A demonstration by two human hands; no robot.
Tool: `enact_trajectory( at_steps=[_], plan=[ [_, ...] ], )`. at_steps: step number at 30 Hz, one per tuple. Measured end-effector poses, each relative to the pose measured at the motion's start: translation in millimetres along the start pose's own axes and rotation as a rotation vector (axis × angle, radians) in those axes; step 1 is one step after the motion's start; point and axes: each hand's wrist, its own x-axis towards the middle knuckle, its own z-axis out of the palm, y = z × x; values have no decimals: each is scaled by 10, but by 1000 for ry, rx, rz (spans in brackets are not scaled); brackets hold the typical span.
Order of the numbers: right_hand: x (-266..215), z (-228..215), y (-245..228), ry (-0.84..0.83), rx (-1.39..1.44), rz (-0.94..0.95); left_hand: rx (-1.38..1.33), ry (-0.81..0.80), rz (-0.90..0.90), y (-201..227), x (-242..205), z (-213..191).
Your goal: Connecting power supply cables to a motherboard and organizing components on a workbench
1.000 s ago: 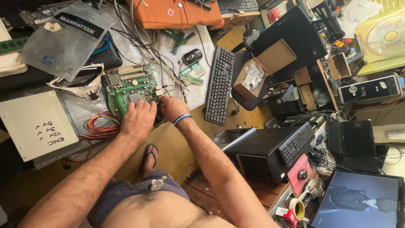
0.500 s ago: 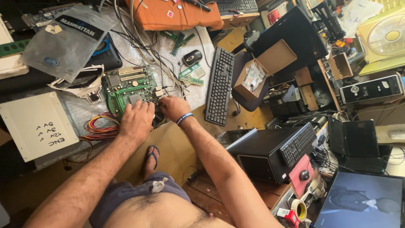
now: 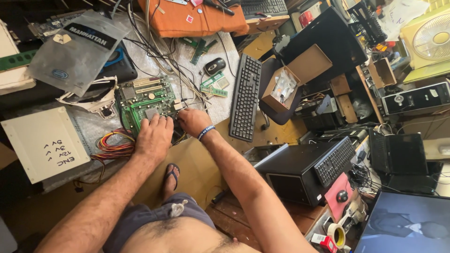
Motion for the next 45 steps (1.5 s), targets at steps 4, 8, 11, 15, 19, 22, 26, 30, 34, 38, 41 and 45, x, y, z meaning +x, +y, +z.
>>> enact_trajectory(
  at_steps=[4,8,11,15,19,22,26,30,34,38,41,45],
  plan=[
    [34,115,50,33,-6,-46,-7,37,-1,19,-4,-87],
    [85,38,52,42,-54,-86,-8,244,6,46,-5,-62],
    [106,102,81,35,-81,-89,-4,326,34,37,4,-16],
    [43,162,89,93,-93,-111,20,305,32,47,9,59],
    [83,-186,-5,114,-12,-115,19,287,18,70,-33,-394],
    [-19,-430,-167,21,-29,-79,42,270,6,77,-23,-236],
    [-421,-596,-370,26,137,-7,-36,227,22,-15,-165,-75],
    [-1101,-816,-793,94,473,147,-184,365,96,-73,-640,-563],
    [-1588,-571,-1081,-139,1030,80,-391,280,67,-278,-1208,-806],
    [-1744,194,-992,-447,941,-18,-435,378,-9,-604,-1478,-858],
    [-1676,333,-978,-478,633,-16,-414,396,-65,-794,-1549,-922],
    [-1517,447,-904,-378,446,-96,-331,428,-104,-936,-1564,-896]
  ],
)
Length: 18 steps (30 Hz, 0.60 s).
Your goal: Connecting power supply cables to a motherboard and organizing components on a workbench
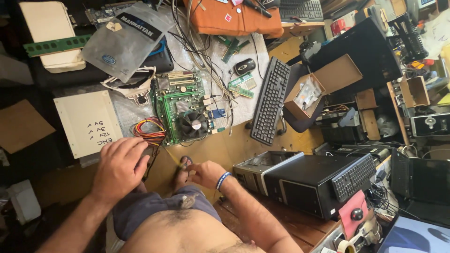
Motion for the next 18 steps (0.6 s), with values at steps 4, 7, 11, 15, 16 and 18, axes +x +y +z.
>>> enact_trajectory(
  at_steps=[4,7,11,15,16,18],
  plan=[
    [94,-346,-266,53,-11,-3,47,7,44,80,216,19],
    [191,-414,-335,145,94,-48,177,-49,73,45,300,232],
    [254,-534,-484,285,201,-131,195,-74,151,-104,258,492],
    [306,-645,-609,385,235,-194,209,-119,170,-151,343,281],
    [338,-636,-615,386,240,-191,209,-125,173,-172,323,256],
    [405,-620,-635,437,233,-177,250,-148,174,-219,283,195]
  ],
)
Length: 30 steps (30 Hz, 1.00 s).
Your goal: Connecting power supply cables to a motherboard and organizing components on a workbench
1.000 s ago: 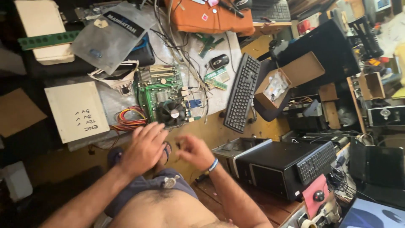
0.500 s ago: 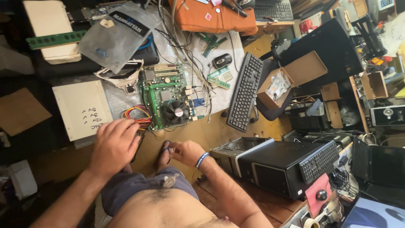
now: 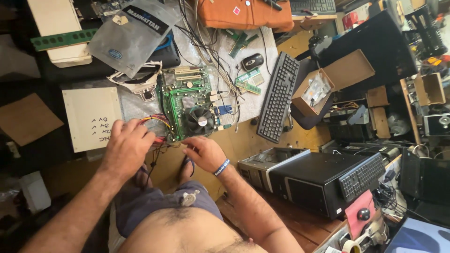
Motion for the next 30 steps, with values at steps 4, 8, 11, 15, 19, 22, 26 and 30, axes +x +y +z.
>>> enact_trajectory(
  at_steps=[4,8,11,15,19,22,26,30],
  plan=[
    [172,184,86,38,-13,4,29,-16,-3,-70,-52,10],
    [317,369,110,24,-154,127,3,-36,-22,-65,-69,33],
    [485,370,-52,63,-283,98,-45,-46,-49,-46,-69,-2],
    [729,278,-335,94,-48,44,-100,-15,-121,29,-32,-62],
    [731,182,-312,-19,338,190,-119,8,-187,204,-78,-7],
    [738,123,-206,-38,25,190,-256,86,-175,329,-175,2],
    [694,40,-146,-39,-92,192,-349,164,-154,459,-403,86],
    [815,-12,-33,3,-469,-93,-422,214,-255,555,-444,-9]
  ],
)
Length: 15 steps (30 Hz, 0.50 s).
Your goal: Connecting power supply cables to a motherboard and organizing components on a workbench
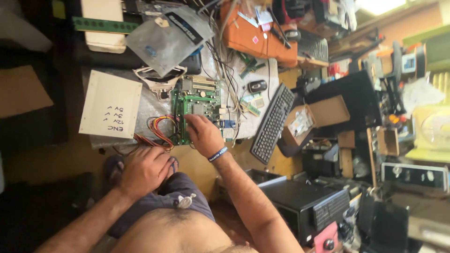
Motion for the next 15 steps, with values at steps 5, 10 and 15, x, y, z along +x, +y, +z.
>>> enact_trajectory(
  at_steps=[5,10,15],
  plan=[
    [262,-234,-257,-25,-352,-380,108,-143,-300,-102,-480,460],
    [421,-69,-46,-104,-477,-501,271,-77,-464,121,-472,503],
    [545,96,202,-192,-261,-783,327,219,-520,453,-254,748]
  ],
)
